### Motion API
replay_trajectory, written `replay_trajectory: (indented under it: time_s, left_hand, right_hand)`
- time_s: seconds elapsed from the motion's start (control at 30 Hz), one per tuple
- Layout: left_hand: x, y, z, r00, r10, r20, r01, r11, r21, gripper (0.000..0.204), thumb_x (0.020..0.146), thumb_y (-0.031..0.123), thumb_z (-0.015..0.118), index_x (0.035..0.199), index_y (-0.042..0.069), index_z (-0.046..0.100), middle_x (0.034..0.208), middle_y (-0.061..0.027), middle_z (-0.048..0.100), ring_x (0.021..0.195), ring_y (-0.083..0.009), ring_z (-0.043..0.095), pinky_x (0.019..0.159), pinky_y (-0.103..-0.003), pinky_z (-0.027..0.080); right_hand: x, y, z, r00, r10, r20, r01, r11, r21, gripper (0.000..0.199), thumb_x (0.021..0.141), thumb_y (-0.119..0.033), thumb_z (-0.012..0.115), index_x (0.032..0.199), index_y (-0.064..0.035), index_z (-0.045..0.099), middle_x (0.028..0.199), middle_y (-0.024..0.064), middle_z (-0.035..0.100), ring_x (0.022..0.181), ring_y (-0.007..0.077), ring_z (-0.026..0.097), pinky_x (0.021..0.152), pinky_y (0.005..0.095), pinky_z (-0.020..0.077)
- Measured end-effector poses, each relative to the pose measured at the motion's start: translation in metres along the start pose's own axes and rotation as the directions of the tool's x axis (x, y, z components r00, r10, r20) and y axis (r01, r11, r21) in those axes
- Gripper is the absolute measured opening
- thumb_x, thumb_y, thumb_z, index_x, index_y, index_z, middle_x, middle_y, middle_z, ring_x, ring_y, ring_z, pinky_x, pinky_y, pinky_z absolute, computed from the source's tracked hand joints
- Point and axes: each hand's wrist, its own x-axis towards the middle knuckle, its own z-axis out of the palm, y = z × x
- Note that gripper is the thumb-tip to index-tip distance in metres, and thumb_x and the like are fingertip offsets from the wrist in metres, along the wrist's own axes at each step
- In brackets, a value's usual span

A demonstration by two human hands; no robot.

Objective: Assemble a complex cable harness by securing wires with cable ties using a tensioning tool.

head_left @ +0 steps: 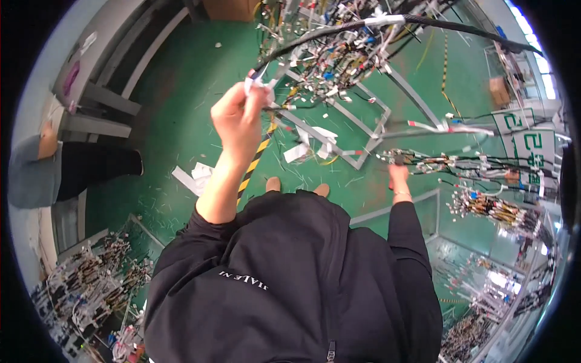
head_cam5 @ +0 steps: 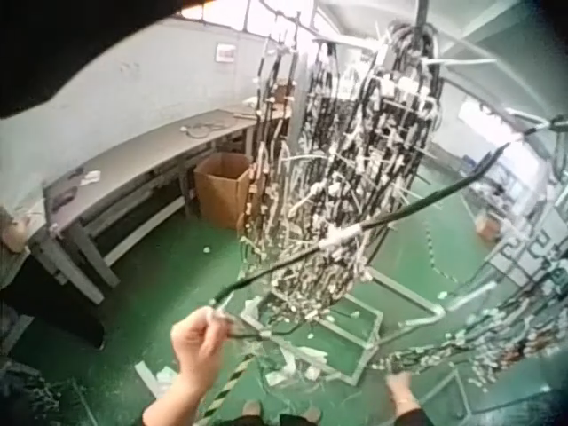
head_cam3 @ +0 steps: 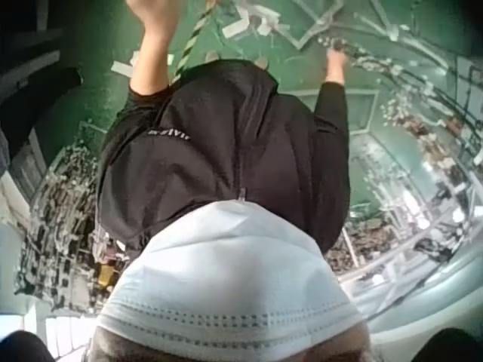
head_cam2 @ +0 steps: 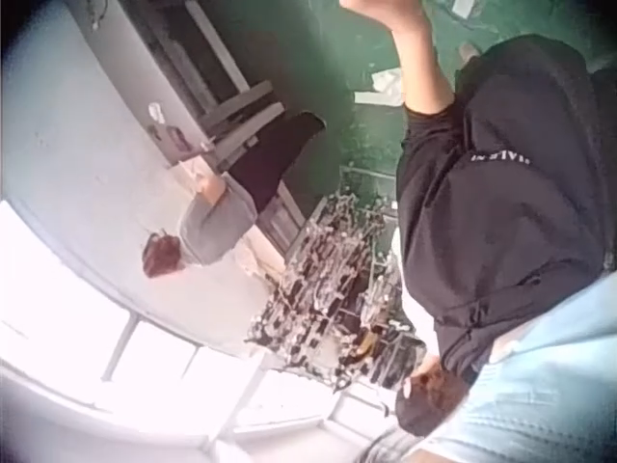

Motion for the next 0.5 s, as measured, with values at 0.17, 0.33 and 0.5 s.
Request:
replay_trajectory:
  time_s: [0.17,0.33,0.5]
  left_hand:
    - [0.054,0.07,-0.076,0.913,-0.195,0.359,0.335,0.86,-0.386,0.026,0.103,0.019,0.056,0.092,-0.002,0.067,0.059,0.0035,0.045,0.048,-0.0045,0.036,0.044,-0.023,0.026]
    - [0.036,0.066,-0.074,0.847,-0.288,0.446,0.43,0.865,-0.26,0.01,0.1,0.011,0.061,0.103,0.002,0.059,0.073,0.0024,0.055,0.06,-0.0037,0.046,0.052,-0.019,0.034]
    - [0.009,0.046,-0.053,0.977,-0.045,0.207,0.018,0.992,0.128,0.018,0.099,0.014,0.065,0.107,-0.002,0.066,0.073,0.0036,0.058,0.062,-0.0036,0.047,0.055,-0.02,0.038]
  right_hand:
    - [0.012,0.067,-0.026,0.996,0.047,0.071,-0.046,0.999,-0.02,0.037,0.077,-0.03,0.066,0.092,0.0037,0.073,0.092,0.0276,0.072,0.092,0.0425,0.07,0.08,0.0493,0.0547]
    - [-0.102,-0.013,-0.065,0.778,-0.625,0.071,0.624,0.781,0.034,0.038,0.078,-0.012,0.073,0.111,0.0034,0.064,0.094,0.0215,0.069,0.088,0.0385,0.069,0.079,0.045,0.0538]
    - [-0.206,-0.12,-0.099,0.322,-0.924,-0.206,0.9,0.232,0.369,0.041,0.076,-0.002,0.075,0.114,0.0039,0.062,0.104,0.019,0.066,0.09,0.0321,0.067,0.08,0.0362,0.0546]
